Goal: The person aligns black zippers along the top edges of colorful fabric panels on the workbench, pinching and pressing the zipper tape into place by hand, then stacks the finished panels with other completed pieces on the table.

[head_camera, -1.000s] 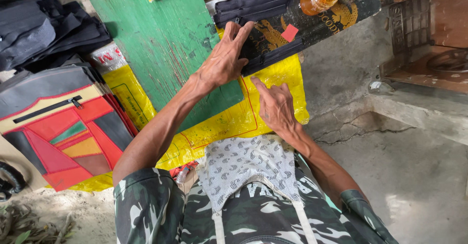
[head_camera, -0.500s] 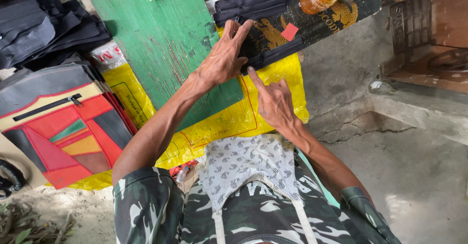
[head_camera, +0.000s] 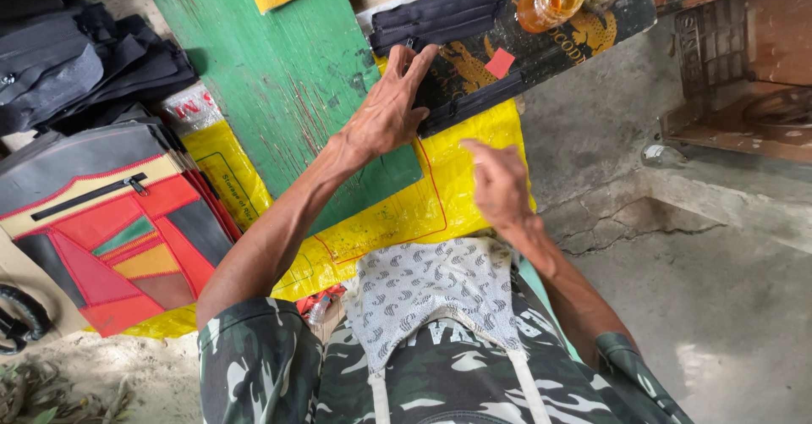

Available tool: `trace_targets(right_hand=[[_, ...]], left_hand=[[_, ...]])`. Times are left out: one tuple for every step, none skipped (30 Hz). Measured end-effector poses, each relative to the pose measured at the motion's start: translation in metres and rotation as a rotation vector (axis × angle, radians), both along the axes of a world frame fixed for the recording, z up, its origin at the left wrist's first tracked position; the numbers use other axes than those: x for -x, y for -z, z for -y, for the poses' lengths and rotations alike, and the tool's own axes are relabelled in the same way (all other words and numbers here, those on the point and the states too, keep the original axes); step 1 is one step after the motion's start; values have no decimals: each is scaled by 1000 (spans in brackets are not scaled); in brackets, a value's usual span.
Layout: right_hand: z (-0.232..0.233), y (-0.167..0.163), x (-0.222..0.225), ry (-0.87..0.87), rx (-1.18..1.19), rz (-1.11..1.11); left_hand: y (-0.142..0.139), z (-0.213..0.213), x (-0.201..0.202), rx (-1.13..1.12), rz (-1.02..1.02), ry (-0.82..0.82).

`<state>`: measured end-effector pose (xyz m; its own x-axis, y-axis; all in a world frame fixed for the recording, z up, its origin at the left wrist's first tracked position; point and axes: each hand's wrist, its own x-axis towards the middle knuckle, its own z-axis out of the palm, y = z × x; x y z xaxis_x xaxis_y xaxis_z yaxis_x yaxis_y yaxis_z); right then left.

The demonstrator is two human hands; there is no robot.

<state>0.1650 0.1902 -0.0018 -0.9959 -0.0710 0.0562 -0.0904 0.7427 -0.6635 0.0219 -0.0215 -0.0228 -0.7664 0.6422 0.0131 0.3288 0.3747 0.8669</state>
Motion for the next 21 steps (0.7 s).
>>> trace_targets(right_hand=[[-16,-8,8,41,-74,-120],[-34,-16,20,81,-149,-240],[-52,-27,32,99,-120,-265],[-72,-39,45,120,-92,-294],[-86,-47,61,124,-177,-305],[-100,-54,78,128,-261,-315],[-108,-57,93,87,-282,-333],[-114,-57,107,43,-303,-350],[-117,-57,118,-3,-323,-366],[-120,-56,126,-26,-368,-354],[-122,-54,132,-51,-410,-337],[-122,-52,136,-77,-449,-316],[-123,-50,139,-87,-458,-311],[-125,-50,141,-97,-466,-306],[-126,-49,143,-107,-475,-301],[-127,-49,145,-108,-463,-299],[-127,-49,146,-108,-451,-296],[-129,-51,146,-105,-439,-292],[-130,-53,145,-96,-411,-307],[-131,-55,142,-88,-384,-323],[-130,-55,138,-83,-357,-339]], left_hand=[[0,1,0,1,-14,-2],[0,0,0,0,-27,-2],[-1,0,1,-3,-44,4],[-2,-1,2,0,-27,2],[-4,-1,2,4,-13,-1],[-5,-2,3,9,1,-5],[-7,-2,3,16,7,-5],[-8,-3,3,23,13,-9],[-10,-3,3,30,19,-12],[-11,-4,4,25,18,-12],[-12,-4,4,22,22,-13],[-13,-4,3,21,30,-12],[-13,-3,3,22,17,-8],[-14,-3,3,24,4,-4],[-14,-3,3,25,-9,1],[-14,-3,4,32,-3,-1],[-14,-3,4,40,4,-1],[-15,-4,4,48,11,2],[-15,-4,4,38,23,-1],[-15,-4,4,27,35,-4],[-16,-4,4,16,47,-11]])
